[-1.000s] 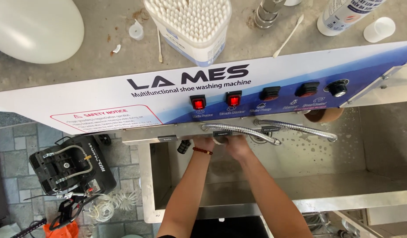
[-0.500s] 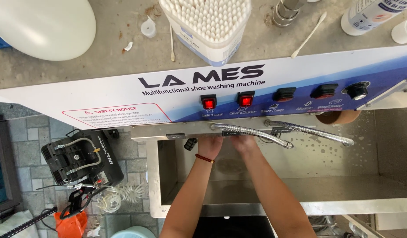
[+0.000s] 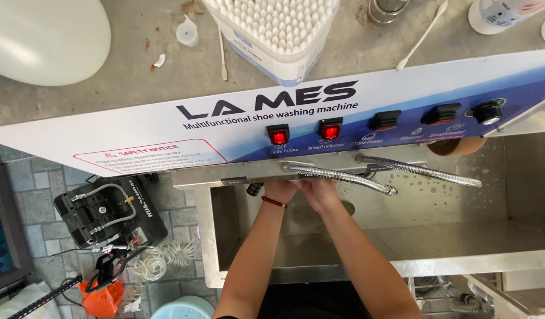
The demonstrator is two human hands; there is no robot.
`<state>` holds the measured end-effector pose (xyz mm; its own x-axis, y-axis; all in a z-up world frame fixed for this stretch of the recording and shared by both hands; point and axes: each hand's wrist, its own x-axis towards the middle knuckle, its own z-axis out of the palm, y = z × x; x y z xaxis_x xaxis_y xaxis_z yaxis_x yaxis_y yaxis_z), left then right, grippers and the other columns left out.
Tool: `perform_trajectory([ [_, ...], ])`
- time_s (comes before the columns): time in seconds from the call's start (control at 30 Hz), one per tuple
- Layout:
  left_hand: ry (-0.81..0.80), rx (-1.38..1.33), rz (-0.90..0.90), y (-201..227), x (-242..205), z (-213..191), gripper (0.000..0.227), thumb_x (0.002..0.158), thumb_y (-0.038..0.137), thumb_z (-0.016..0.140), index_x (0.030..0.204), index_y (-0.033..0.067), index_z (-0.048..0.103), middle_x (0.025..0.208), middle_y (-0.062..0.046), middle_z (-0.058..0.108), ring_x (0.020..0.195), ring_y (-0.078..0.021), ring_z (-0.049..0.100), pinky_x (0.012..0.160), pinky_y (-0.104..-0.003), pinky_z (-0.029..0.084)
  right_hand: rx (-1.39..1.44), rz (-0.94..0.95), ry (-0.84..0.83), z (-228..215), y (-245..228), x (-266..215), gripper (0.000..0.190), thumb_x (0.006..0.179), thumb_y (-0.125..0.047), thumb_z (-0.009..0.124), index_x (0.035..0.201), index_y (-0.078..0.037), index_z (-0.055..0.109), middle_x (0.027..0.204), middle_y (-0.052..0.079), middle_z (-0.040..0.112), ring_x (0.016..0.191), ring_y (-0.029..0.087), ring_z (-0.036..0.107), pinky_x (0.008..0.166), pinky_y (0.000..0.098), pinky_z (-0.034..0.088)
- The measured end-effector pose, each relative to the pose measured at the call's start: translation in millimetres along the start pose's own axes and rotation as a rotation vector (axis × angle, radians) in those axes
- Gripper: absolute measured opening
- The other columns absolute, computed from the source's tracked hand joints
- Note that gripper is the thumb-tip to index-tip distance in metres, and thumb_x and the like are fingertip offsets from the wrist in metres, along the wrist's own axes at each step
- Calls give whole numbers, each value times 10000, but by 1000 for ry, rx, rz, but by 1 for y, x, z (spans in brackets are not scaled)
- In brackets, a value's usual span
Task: The recorder is washing and scrubbing shoe insoles using a specialized shoe washing station.
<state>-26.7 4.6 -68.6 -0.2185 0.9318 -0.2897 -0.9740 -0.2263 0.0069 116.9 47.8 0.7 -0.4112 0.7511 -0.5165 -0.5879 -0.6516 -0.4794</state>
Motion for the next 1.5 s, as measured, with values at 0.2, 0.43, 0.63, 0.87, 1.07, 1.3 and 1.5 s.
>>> perform_trajectory([
  [0.2,-127,-2,4,-11,14,-12,491,1040,466,516,1353,92,574,1358,-86,626,1249,-264,583,1100,-456,465,-279,106,-138,-14,-47,-47,194,972,38,636,1161,-9,638,1048,63,684,964,183,683,829,362,589],
  [0.43,79,180,-78,-5,18,-117,146,1193,209,591,1293,113,640,1215,-64,647,1069,-213,615,806,-361,535,-893,101,-271,-17,-106,-71,332,909,-44,594,1227,17,667,1068,25,727,979,102,648,869,282,525],
  [0.63,234,506,-100,-23,9,-31,122,998,220,633,1067,119,633,1091,-25,683,1046,-188,652,997,-372,557,-991,208,-331,-32,-107,-99,329,963,-76,618,1272,26,671,1002,31,702,945,101,608,852,291,511],
  [0.87,190,362,-258,-29,-7,6,325,994,323,660,1138,32,661,1145,-95,673,1059,-238,632,948,-407,541,-936,160,-379,-45,-91,-124,331,960,-73,615,1273,24,659,1043,12,695,987,81,626,890,272,517],
  [1.07,210,392,-206,-33,-4,16,186,1026,199,628,1184,101,629,1197,-38,667,1122,-197,626,999,-383,547,-1022,68,-201,-53,-84,-120,251,1012,-98,652,1195,72,671,961,45,613,902,86,528,798,280,479],
  [1.3,263,54,63,-52,8,26,213,1007,162,621,1184,43,611,1202,-91,665,1102,-215,641,1022,-381,549,-681,-11,77,-20,-91,-102,384,975,-75,578,1347,16,605,1088,78,730,917,154,690,804,317,611],
  [1.5,381,120,39,-57,-34,76,215,971,-11,583,1178,9,637,1167,-90,692,1061,-209,660,995,-353,539,-672,42,79,-80,-73,-116,389,980,-35,611,1361,39,633,1089,106,718,930,137,658,805,296,563],
])
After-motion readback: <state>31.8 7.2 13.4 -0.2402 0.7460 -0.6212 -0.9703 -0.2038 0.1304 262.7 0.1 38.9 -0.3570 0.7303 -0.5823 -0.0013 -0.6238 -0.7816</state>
